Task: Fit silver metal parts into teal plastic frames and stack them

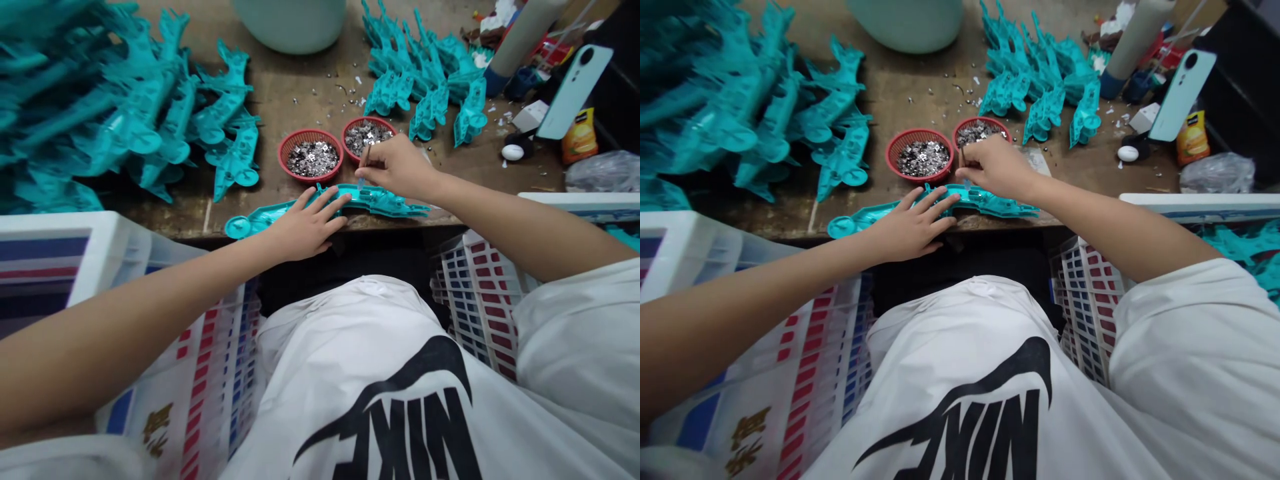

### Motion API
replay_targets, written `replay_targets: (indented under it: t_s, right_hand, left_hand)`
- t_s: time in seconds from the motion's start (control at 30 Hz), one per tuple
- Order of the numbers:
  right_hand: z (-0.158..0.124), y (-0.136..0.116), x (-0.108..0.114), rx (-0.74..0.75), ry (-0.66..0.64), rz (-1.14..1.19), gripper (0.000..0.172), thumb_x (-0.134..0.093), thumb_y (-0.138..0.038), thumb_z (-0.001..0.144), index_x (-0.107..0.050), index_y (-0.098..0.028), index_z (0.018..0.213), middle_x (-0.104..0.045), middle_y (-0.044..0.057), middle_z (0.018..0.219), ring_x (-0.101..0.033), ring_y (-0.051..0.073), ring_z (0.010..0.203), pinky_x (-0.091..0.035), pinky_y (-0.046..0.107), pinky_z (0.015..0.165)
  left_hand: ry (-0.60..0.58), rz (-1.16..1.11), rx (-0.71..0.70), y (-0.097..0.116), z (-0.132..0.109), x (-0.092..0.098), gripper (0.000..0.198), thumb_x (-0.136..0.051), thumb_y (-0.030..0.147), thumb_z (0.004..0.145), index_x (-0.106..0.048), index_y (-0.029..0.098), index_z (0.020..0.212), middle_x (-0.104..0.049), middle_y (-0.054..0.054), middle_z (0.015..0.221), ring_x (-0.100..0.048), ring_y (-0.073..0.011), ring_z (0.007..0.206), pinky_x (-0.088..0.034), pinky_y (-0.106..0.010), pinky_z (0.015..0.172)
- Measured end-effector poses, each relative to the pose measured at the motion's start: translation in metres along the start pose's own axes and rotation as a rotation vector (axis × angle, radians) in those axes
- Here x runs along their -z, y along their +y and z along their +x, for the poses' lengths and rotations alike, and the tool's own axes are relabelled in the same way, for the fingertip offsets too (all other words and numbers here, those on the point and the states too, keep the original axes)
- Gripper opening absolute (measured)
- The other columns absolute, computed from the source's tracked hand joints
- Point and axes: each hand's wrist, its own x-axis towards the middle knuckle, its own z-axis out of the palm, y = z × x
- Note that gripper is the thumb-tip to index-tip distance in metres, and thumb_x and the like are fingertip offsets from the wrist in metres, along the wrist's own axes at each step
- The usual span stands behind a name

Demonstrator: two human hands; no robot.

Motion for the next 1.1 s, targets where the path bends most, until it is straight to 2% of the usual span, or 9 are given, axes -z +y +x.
replay_targets:
  t_s: [0.13, 0.4, 0.57, 0.63, 0.73, 0.83, 0.93, 1.0, 1.1]
  right_hand:
    - [0.001, -0.001, -0.009, 0.023, -0.036, -0.006, 0.032, -0.074, -0.051, 0.117, -0.094, -0.025, 0.117, -0.091, 0.009, 0.104, -0.079, 0.033, 0.107, -0.054, 0.044, 0.097]
    - [0.001, 0.003, 0.006, 0.003, 0.082, -0.022, 0.040, -0.072, -0.057, 0.119, -0.092, -0.023, 0.116, -0.088, 0.011, 0.103, -0.074, 0.031, 0.096, -0.055, 0.045, 0.098]
    - [0.006, 0.017, -0.003, 0.066, 0.080, -0.023, 0.042, -0.069, -0.057, 0.120, -0.088, -0.021, 0.113, -0.081, 0.009, 0.096, -0.071, 0.030, 0.096, -0.053, 0.044, 0.097]
    - [0.009, 0.024, -0.003, 0.108, 0.115, -0.042, 0.044, -0.062, -0.057, 0.123, -0.086, -0.021, 0.112, -0.078, 0.009, 0.095, -0.069, 0.030, 0.098, -0.051, 0.044, 0.097]
    - [0.011, 0.032, 0.009, 0.166, 0.156, -0.134, 0.050, -0.051, -0.056, 0.127, -0.084, -0.021, 0.113, -0.079, 0.013, 0.105, -0.070, 0.032, 0.106, -0.050, 0.044, 0.098]
    - [0.009, 0.037, 0.026, 0.117, 0.020, -0.320, 0.049, -0.050, -0.052, 0.128, -0.085, -0.020, 0.117, -0.082, 0.016, 0.115, -0.074, 0.035, 0.115, -0.051, 0.043, 0.098]
    - [0.006, 0.042, 0.034, -0.061, -0.250, -0.514, 0.035, -0.061, -0.043, 0.123, -0.089, -0.023, 0.120, -0.087, 0.015, 0.118, -0.079, 0.036, 0.117, -0.054, 0.042, 0.096]
    - [0.007, 0.047, 0.033, -0.158, -0.383, -0.572, 0.024, -0.071, -0.035, 0.116, -0.092, -0.026, 0.123, -0.090, 0.014, 0.122, -0.082, 0.036, 0.118, -0.056, 0.042, 0.096]
    - [0.012, 0.052, 0.029, -0.243, -0.470, -0.607, 0.028, -0.076, -0.026, 0.109, -0.094, -0.029, 0.129, -0.092, 0.014, 0.128, -0.084, 0.037, 0.121, -0.059, 0.044, 0.097]
  left_hand:
    - [-0.018, 0.036, -0.014, 0.000, 0.000, 0.001, 0.065, -0.083, 0.022, 0.104, -0.079, 0.020, 0.169, -0.037, -0.026, 0.206, -0.031, -0.0523, 0.195, -0.035, -0.087, 0.154]
    - [-0.002, 0.047, -0.017, 0.004, 0.001, 0.002, 0.063, -0.087, 0.019, 0.104, -0.081, 0.015, 0.166, -0.034, -0.029, 0.205, -0.031, -0.0552, 0.194, -0.033, -0.086, 0.154]
    - [-0.035, 0.010, 0.016, 0.008, 0.003, 0.005, 0.066, -0.087, 0.018, 0.103, -0.080, 0.016, 0.169, -0.031, -0.026, 0.206, -0.027, -0.0539, 0.195, -0.028, -0.084, 0.157]
    - [-0.075, 0.010, 0.036, 0.009, 0.004, 0.008, 0.071, -0.084, 0.020, 0.106, -0.075, 0.015, 0.176, -0.030, -0.026, 0.207, -0.024, -0.0520, 0.196, -0.025, -0.082, 0.159]
    - [-0.126, -0.016, 0.067, 0.006, 0.004, 0.016, 0.082, -0.077, 0.026, 0.113, -0.056, 0.012, 0.191, -0.031, -0.025, 0.207, -0.023, -0.0452, 0.198, -0.026, -0.073, 0.161]
    - [-0.096, -0.026, 0.088, -0.003, 0.001, 0.034, 0.090, -0.076, 0.032, 0.114, -0.046, 0.011, 0.196, -0.029, -0.024, 0.209, -0.023, -0.0419, 0.199, -0.028, -0.066, 0.162]
    - [-0.079, 0.030, 0.150, -0.011, -0.005, 0.059, 0.078, -0.077, 0.038, 0.114, -0.058, 0.016, 0.187, -0.052, -0.022, 0.201, -0.047, -0.0422, 0.190, -0.038, -0.060, 0.158]
    - [-0.121, 0.088, 0.246, -0.014, -0.010, 0.074, 0.063, -0.072, 0.040, 0.116, -0.069, 0.019, 0.176, -0.070, -0.020, 0.185, -0.069, -0.0422, 0.172, -0.054, -0.056, 0.147]
    - [-0.250, 0.201, 0.383, -0.017, -0.014, 0.091, 0.050, -0.066, 0.046, 0.120, -0.079, 0.019, 0.160, -0.083, -0.020, 0.165, -0.081, -0.0436, 0.153, -0.068, -0.051, 0.122]
